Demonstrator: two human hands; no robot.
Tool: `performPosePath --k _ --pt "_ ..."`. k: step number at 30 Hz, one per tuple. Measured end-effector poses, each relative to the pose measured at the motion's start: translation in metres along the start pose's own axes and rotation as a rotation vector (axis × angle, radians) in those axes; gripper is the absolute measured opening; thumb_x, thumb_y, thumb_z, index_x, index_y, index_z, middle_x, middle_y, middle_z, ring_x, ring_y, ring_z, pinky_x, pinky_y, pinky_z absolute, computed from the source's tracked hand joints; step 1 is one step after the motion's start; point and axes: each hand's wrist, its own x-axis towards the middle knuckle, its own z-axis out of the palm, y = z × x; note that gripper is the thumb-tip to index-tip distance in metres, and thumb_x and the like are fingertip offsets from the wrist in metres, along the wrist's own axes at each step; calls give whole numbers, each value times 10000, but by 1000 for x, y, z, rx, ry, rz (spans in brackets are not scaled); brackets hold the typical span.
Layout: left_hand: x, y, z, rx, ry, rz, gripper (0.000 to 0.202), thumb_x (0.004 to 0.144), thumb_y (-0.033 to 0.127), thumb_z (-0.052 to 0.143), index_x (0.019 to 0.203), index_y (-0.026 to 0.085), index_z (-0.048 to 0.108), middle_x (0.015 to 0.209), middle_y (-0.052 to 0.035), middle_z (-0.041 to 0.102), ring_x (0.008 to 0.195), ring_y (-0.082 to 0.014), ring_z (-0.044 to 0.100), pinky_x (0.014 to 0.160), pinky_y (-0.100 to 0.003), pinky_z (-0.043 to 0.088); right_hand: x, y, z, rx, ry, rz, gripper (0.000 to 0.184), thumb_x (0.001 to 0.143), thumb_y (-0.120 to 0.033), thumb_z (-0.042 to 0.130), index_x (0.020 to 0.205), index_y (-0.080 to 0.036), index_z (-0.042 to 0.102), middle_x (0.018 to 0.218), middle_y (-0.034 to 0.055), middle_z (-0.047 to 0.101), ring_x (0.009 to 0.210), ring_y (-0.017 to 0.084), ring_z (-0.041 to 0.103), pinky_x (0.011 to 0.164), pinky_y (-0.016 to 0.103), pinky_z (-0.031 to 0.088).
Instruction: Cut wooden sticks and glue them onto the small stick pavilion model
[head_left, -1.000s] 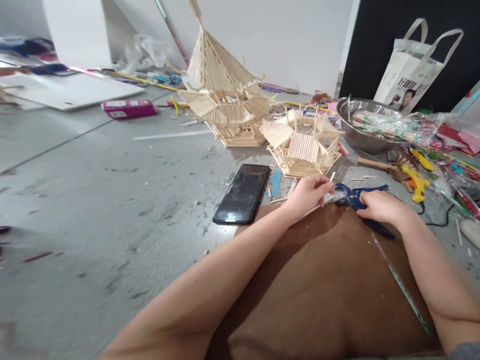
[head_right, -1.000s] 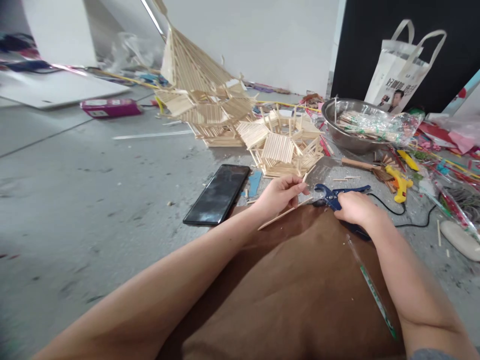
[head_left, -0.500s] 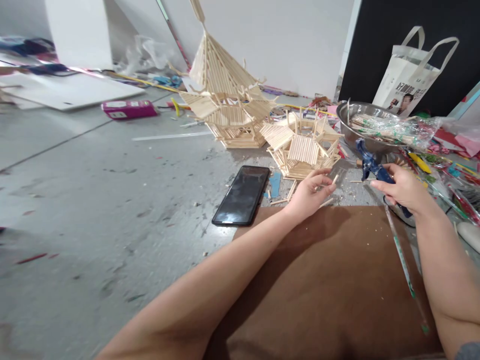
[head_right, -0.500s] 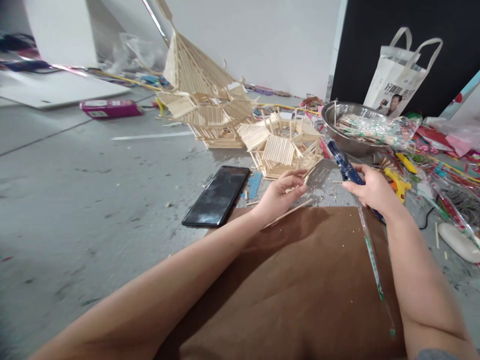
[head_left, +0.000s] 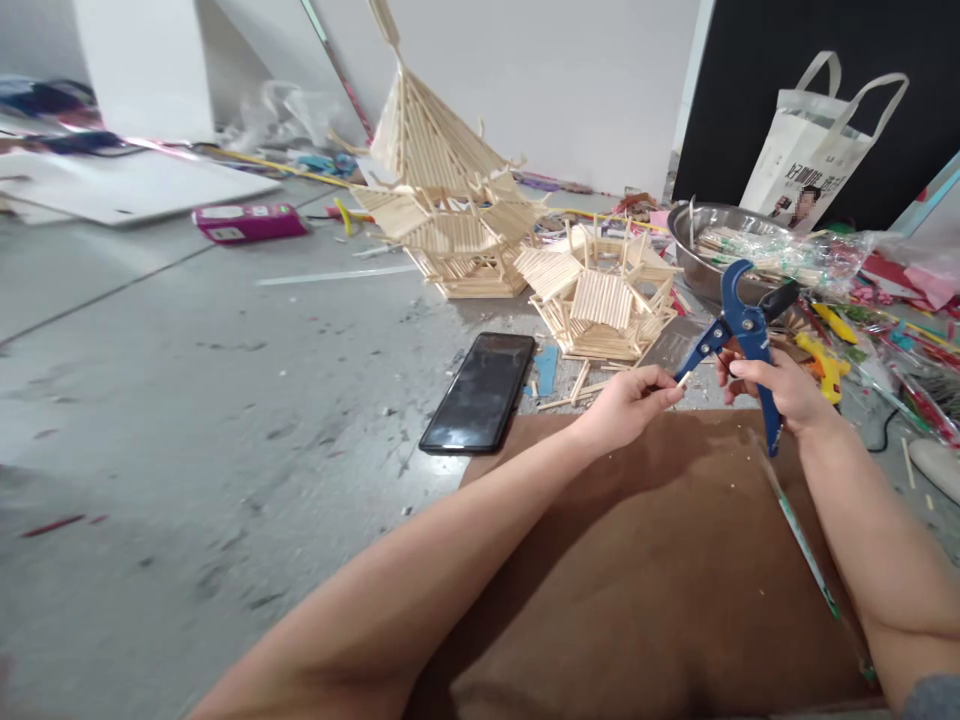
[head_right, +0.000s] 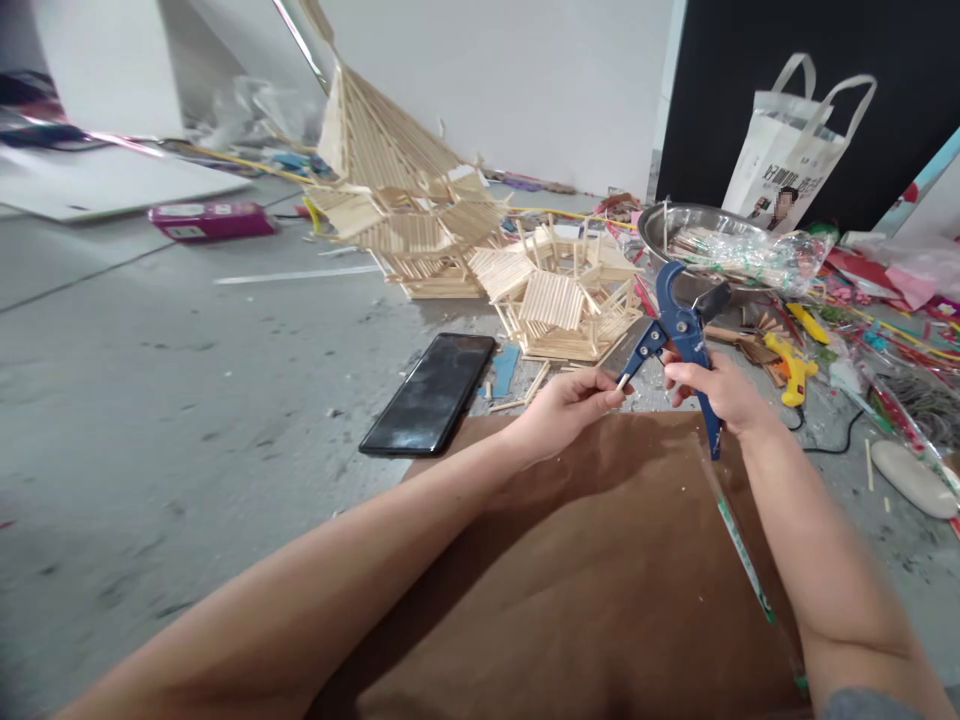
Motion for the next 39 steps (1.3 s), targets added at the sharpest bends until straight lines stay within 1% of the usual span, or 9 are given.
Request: performPosePath --k 4,7,11,14,17,23,28,35,39 --pt "-2 4 4 -82 -17 -1 244 716 375 583 675 134 595 627 8 530 581 -79 451 577 -235 355 -2 3 11 196 -176 10 272 612 -249 560 879 -228 612 894 28 644 904 213 582 784 387 455" --pt "-4 7 12 -160 -8 45 216 698 365 611 679 153 649 710 -16 576 687 -109 508 672 -268 391 -3 7 23 254 -218 52 302 593 -225 571 891 -224 617 826 16 659 890 209 595 847 392 425" --pt "-5 7 17 -179 224 97 133 635 317 677 637 184 668 831 -20 571 826 -126 514 773 -278 396 0 12 31 284 -15 -23 276 580 -198 634 852 -230 602 753 -32 634 749 149 612 808 341 454" --pt "-3 8 14 -240 353 25 168 642 339 667 637 173 637 631 18 520 637 -82 484 639 -242 410 3 15 30 262 150 -47 206 583 -220 668 762 -210 567 624 -54 584 578 119 581 661 314 493" --pt "-2 12 10 -392 318 -84 205 664 342 645 653 155 561 502 54 485 461 -49 433 498 -211 380 3 18 30 162 169 -28 181 616 -267 663 735 -192 549 565 -42 565 518 117 547 564 288 479" --pt "-4 18 12 -549 250 -124 246 622 287 680 734 147 512 635 8 638 518 -87 569 544 -245 467 0 23 40 -28 111 -72 198 621 -305 658 758 -193 570 653 -20 595 576 120 546 612 292 467" --pt "-3 16 12 -560 229 -161 221 599 255 701 703 130 551 530 26 611 510 -88 577 569 -247 478 0 25 41 -149 158 -137 197 620 -318 659 762 -224 559 708 -24 584 651 130 546 695 306 466" --pt "-3 13 13 -589 226 -239 232 574 269 722 710 125 601 585 8 635 544 -83 582 605 -252 478 2 29 40 -179 163 -171 182 636 -325 649 758 -217 567 739 -17 585 690 132 547 706 294 457" --pt "-3 12 10 -440 219 -205 210 615 302 689 718 135 614 578 13 615 516 -75 545 563 -233 450 1 28 41 -214 187 -161 187 647 -330 633 769 -208 561 719 -9 580 651 132 541 684 305 460"
